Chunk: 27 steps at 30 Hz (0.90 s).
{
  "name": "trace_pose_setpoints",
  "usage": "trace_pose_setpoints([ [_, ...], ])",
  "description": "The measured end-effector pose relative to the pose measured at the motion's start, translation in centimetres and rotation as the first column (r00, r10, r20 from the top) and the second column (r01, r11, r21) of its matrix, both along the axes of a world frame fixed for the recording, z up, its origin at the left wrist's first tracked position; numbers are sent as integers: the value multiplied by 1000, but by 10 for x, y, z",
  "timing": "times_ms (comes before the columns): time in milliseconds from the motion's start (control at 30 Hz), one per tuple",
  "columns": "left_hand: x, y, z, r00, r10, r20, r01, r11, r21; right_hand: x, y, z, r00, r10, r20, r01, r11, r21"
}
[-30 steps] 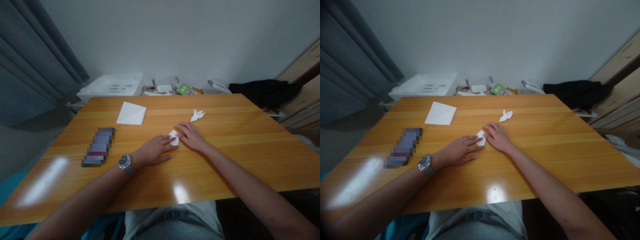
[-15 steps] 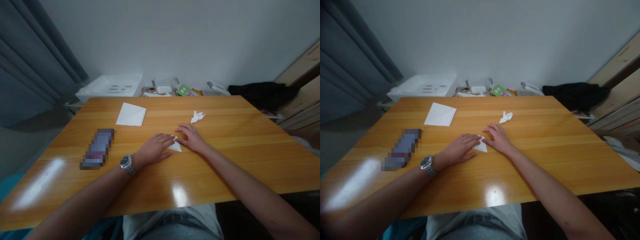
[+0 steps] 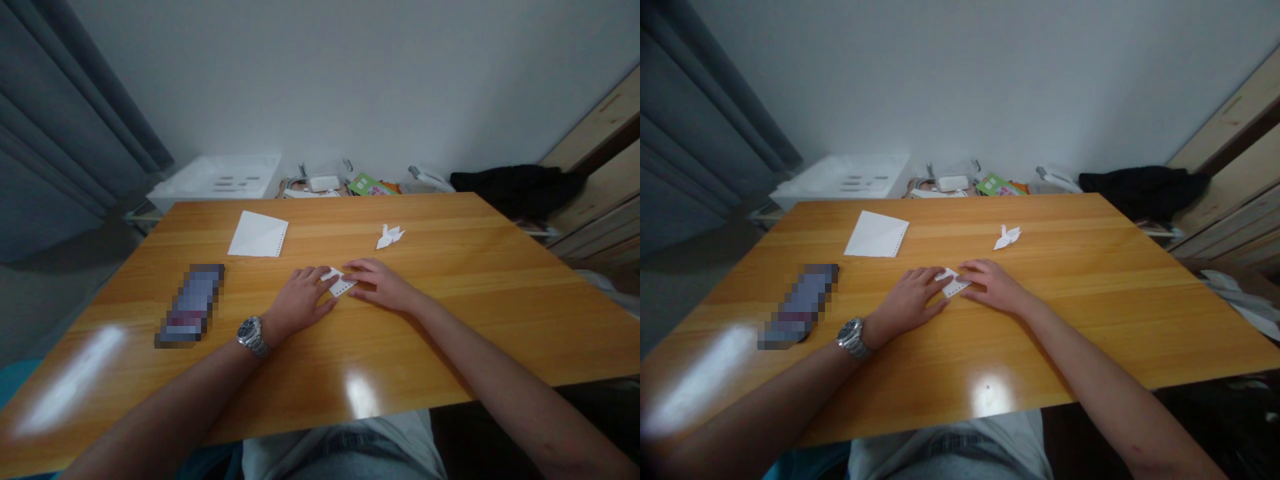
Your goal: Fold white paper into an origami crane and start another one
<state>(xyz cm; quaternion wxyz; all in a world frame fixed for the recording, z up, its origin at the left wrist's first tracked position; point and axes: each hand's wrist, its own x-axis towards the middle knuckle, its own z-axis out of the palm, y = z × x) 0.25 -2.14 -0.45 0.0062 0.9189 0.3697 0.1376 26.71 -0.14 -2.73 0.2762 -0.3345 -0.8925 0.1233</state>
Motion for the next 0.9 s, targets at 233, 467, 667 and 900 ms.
trace_pose_setpoints([
  [233, -1, 4, -7, 993, -57, 106, 61, 998, -29, -7, -1, 8, 995, 36, 95, -40, 998, 46],
  [467, 2, 6, -8, 994, -23, 109, 26, 999, -28, -9, -2, 9, 993, 42, 106, -49, 997, 64],
  [667, 3, 5, -4, 996, -34, 84, 35, 999, -5, -10, -1, 5, 998, 19, 57, -23, 998, 64],
  [900, 2, 6, -5, 995, -37, 91, 36, 999, 7, -15, -2, 7, 998, -26, 61, 22, 997, 73],
])
